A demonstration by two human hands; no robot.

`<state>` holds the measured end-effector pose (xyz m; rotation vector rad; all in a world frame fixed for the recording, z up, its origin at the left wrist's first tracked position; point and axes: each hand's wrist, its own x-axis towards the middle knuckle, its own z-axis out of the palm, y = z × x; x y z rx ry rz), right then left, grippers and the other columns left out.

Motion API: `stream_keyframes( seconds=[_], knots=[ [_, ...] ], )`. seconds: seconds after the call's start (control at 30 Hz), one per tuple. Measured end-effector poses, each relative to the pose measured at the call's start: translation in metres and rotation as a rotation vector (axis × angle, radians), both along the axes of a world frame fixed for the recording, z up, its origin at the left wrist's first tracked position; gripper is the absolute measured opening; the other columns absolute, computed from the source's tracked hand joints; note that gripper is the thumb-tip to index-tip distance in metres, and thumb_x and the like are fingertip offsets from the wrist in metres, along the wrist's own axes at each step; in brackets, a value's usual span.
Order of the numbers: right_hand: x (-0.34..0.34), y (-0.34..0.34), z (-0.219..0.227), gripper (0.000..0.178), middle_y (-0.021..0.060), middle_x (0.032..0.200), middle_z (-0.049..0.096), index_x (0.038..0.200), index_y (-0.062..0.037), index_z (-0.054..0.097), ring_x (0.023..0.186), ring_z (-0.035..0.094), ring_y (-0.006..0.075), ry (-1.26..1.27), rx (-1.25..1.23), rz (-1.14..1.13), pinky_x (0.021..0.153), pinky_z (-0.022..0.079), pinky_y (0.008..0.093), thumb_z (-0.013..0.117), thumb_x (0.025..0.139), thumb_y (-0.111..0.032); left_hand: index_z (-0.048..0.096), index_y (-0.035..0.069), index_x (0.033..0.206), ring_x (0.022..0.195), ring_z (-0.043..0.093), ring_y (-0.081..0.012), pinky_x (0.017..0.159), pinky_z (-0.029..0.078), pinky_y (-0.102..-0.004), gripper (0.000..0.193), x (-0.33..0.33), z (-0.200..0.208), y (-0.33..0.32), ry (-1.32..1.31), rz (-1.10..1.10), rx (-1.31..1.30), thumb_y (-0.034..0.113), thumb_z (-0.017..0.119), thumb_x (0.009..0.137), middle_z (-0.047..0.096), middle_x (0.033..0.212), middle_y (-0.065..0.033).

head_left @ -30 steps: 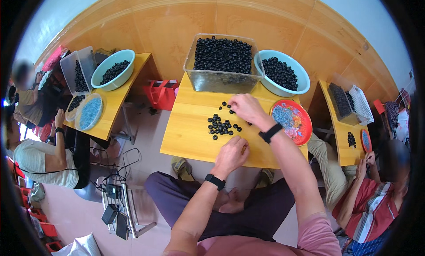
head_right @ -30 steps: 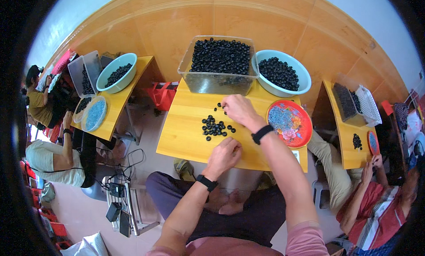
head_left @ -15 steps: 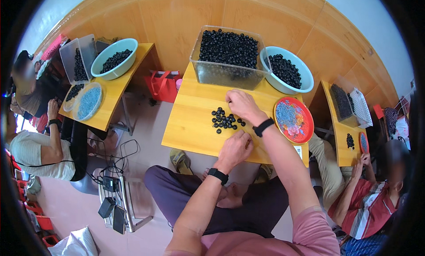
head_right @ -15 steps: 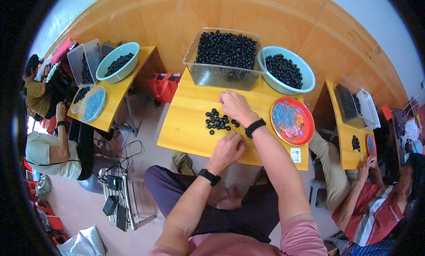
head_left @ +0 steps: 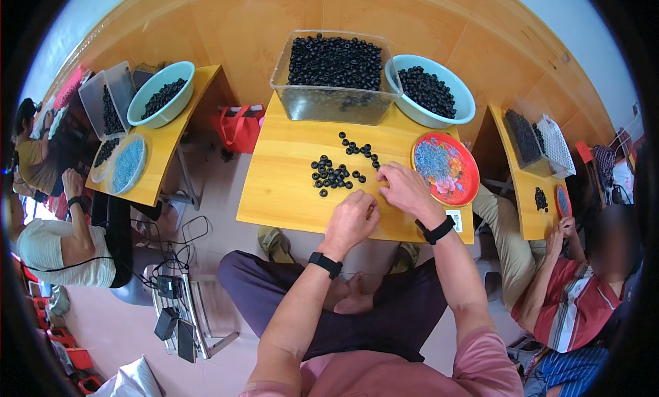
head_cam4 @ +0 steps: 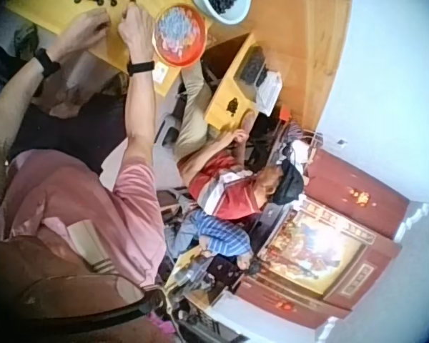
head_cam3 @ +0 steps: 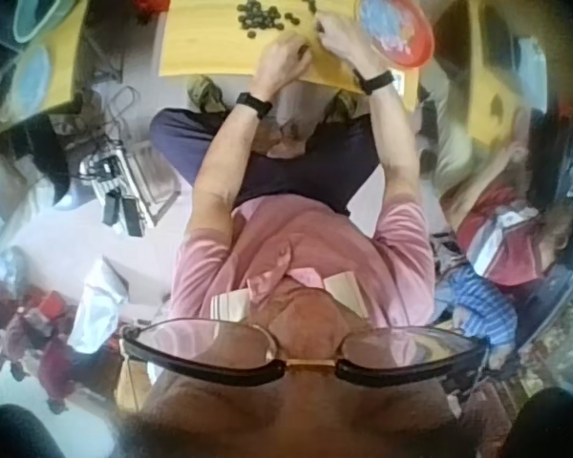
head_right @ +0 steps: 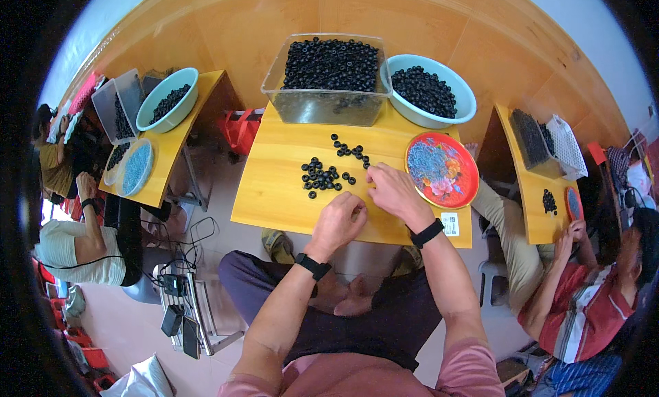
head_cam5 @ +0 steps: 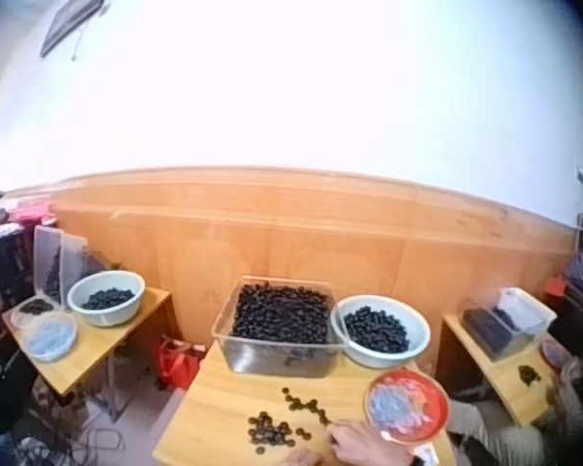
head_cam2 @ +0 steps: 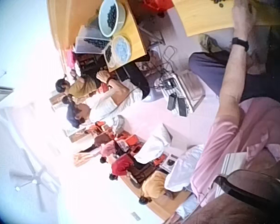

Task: Sorting small black plastic components on a wooden table.

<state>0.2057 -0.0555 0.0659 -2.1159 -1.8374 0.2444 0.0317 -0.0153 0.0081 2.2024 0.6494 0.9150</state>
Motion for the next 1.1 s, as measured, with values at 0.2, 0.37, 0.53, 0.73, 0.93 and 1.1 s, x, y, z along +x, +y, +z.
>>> stream_keyframes(
  seconds=[0.2, 0.37, 0.53, 0.73, 0.93, 1.1],
  knots=[
    [-0.016, 0.022, -0.011, 0.023, 0.0135, 0.098, 0.067, 0.095, -0.0039, 0.065, 0.091, 0.066, 0.0357, 0.05, 0.106, 0.029, 0.079, 0.052, 0.0454, 0.074, 0.081, -0.019, 0.063, 0.001, 0.086, 0.079, 0.064, -0.0371, 0.07, 0.054, -0.0448, 0.009, -0.001, 0.002, 0.0, -0.001, 0.013, 0.034, 0.009, 0.068, 0.084, 0.063, 0.084, -0.0162],
    [-0.011, 0.023, -0.021, 0.02, 0.0158, 0.092, 0.066, 0.09, -0.0027, 0.068, 0.091, 0.066, 0.0377, 0.055, 0.135, 0.049, 0.08, 0.052, 0.048, 0.072, 0.078, -0.017, 0.063, 0.003, 0.096, 0.079, 0.065, -0.0357, 0.07, 0.054, -0.0455, 0.01, -0.001, 0.0, -0.002, 0.064, 0.049, -0.137, 0.008, 0.066, 0.087, 0.065, 0.09, -0.0152],
    [-0.008, -0.001, -0.005, 0.02, 0.0163, 0.09, 0.071, 0.092, -0.0007, 0.072, 0.085, 0.07, 0.0334, 0.243, 0.128, -0.003, 0.076, 0.055, 0.0428, 0.072, 0.077, -0.014, 0.059, 0.006, 0.123, 0.075, 0.065, -0.0319, 0.067, 0.053, -0.0417, 0.033, -0.003, 0.005, -0.002, -0.144, 0.063, -0.227, 0.003, 0.066, 0.091, 0.065, 0.09, -0.0143],
    [-0.002, -0.016, -0.016, 0.027, 0.0148, 0.087, 0.076, 0.099, 0.0032, 0.075, 0.079, 0.072, 0.019, 0.838, -0.024, 0.024, 0.074, 0.055, 0.0324, 0.073, 0.079, -0.014, 0.066, 0.004, 0.113, 0.074, 0.066, -0.0286, 0.068, 0.054, -0.0368, 0.022, -0.007, 0.006, -0.003, -0.214, -0.024, -0.124, 0.003, 0.069, 0.091, 0.066, 0.087, -0.0159],
    [-0.002, -0.024, -0.023, 0.026, 0.0099, 0.09, 0.077, 0.104, 0.0031, 0.075, 0.079, 0.068, 0.012, 0.838, -0.048, 0.026, 0.074, 0.053, 0.0277, 0.07, 0.082, -0.011, 0.067, 0.005, 0.112, 0.069, 0.065, -0.027, 0.065, 0.053, -0.0358, 0.023, -0.007, 0.006, -0.006, -0.094, -0.007, -0.196, 0.006, 0.073, 0.089, 0.065, 0.08, -0.0142],
    [0.007, -0.04, -0.018, 0.021, 0.016, 0.09, 0.076, 0.099, -0.0012, 0.075, 0.082, 0.073, 0.0261, 0.637, 0.09, -0.029, 0.074, 0.056, 0.036, 0.07, 0.083, -0.015, 0.066, 0.002, 0.105, 0.067, 0.064, -0.0261, 0.064, 0.053, -0.0355, 0.02, -0.004, 0.004, -0.004, -0.09, -0.001, -0.183, 0.008, 0.076, 0.088, 0.066, 0.078, -0.0136]
  ],
)
